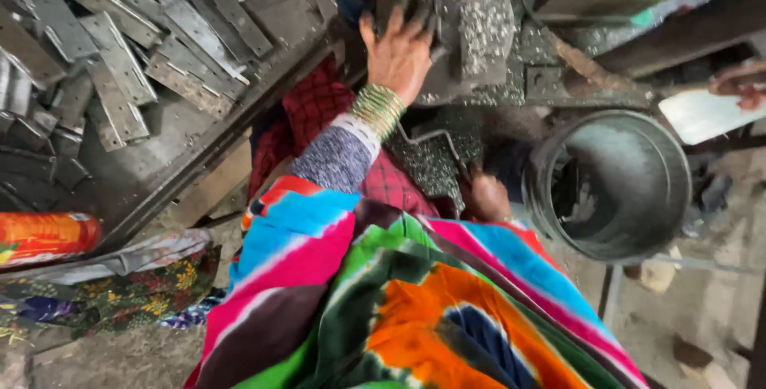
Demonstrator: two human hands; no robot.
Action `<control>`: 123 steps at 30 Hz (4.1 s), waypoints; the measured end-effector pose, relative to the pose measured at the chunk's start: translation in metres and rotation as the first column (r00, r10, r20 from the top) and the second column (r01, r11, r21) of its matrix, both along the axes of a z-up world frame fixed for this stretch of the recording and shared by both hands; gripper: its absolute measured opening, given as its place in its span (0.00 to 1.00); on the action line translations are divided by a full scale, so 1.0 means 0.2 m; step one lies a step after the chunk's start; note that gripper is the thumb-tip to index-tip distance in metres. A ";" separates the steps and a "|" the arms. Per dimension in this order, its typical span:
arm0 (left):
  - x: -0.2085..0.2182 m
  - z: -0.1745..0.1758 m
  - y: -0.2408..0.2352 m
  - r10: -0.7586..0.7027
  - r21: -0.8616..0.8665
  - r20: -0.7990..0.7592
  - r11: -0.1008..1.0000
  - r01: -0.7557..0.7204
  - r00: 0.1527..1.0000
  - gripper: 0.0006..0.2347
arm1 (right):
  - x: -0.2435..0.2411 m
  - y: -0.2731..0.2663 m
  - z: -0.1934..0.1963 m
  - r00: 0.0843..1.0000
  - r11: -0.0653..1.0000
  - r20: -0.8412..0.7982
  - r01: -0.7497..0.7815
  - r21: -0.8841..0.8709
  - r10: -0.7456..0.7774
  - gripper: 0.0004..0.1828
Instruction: The person picks metal hinge pieces from a tray, positions them into a press machine, and operates a lever by hand to press each piece.
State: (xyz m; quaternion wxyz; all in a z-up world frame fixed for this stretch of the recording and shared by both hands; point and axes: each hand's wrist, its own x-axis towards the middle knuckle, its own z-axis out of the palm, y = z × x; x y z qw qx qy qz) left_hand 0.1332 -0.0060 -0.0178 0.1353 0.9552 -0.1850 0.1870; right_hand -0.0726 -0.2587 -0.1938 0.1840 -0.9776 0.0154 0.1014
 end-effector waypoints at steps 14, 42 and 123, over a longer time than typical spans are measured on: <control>-0.01 0.08 0.07 -0.005 0.086 -0.043 0.996 0.009 0.999 0.19 | 0.03 0.05 -0.07 0.997 0.999 -0.053 0.053 -0.009 -0.054 0.22; 0.29 -0.06 0.06 -0.034 0.060 0.088 0.998 0.029 0.996 0.11 | 0.06 0.04 0.48 0.992 0.997 -0.100 -0.076 -0.013 0.074 0.22; -0.39 0.13 0.09 -0.103 0.016 0.045 0.995 0.102 0.994 0.22 | 0.02 0.06 0.03 0.996 0.997 -0.051 0.076 0.017 -0.075 0.26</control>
